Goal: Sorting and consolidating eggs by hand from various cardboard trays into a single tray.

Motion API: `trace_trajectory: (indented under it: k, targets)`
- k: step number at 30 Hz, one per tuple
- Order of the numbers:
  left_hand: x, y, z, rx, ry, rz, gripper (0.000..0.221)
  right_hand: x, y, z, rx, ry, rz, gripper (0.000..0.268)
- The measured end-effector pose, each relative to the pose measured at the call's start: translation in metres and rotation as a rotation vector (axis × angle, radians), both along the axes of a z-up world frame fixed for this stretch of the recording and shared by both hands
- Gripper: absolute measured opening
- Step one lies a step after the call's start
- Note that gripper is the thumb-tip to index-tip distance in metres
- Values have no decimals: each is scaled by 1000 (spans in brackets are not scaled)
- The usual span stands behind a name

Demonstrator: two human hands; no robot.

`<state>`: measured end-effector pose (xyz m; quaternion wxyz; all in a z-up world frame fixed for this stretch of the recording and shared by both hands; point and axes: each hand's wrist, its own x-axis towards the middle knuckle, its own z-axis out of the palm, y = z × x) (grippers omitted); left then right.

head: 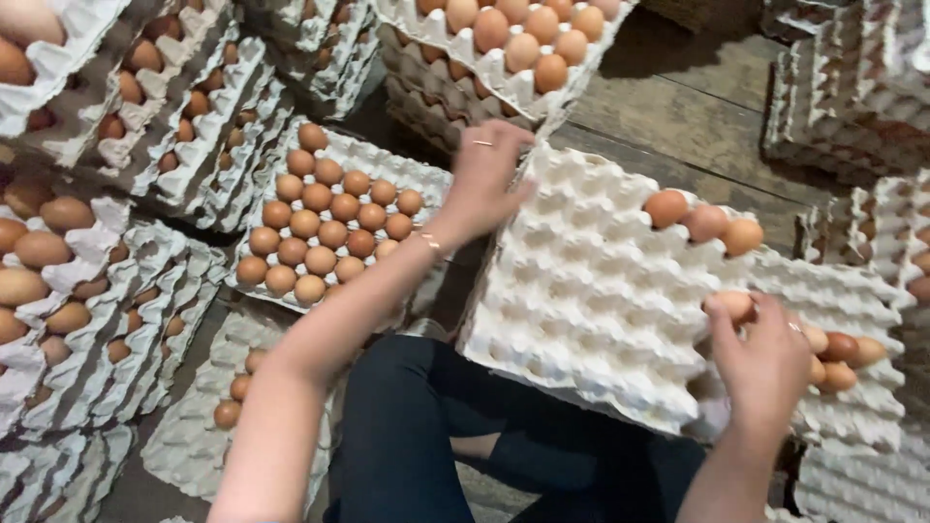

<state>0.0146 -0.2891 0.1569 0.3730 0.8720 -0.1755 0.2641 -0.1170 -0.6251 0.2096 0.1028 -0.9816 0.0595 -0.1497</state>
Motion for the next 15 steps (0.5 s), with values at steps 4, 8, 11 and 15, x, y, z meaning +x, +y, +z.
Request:
trace_trajectory:
  k: [4, 8, 11, 15]
  targets:
    - [4, -89, 30, 131, 150, -82, 45, 14, -10, -9, -41, 74, -109, 52]
    - [31, -153, 10, 209, 234, -69, 52, 19, -22, -25, 94, 72, -199, 56]
    - [32, -174, 9, 338, 317, -53, 56, 18, -39, -42, 263, 28, -283, 60]
    - [32, -172, 5, 331, 288, -30, 56, 9, -31, -39, 848, -244, -61, 55]
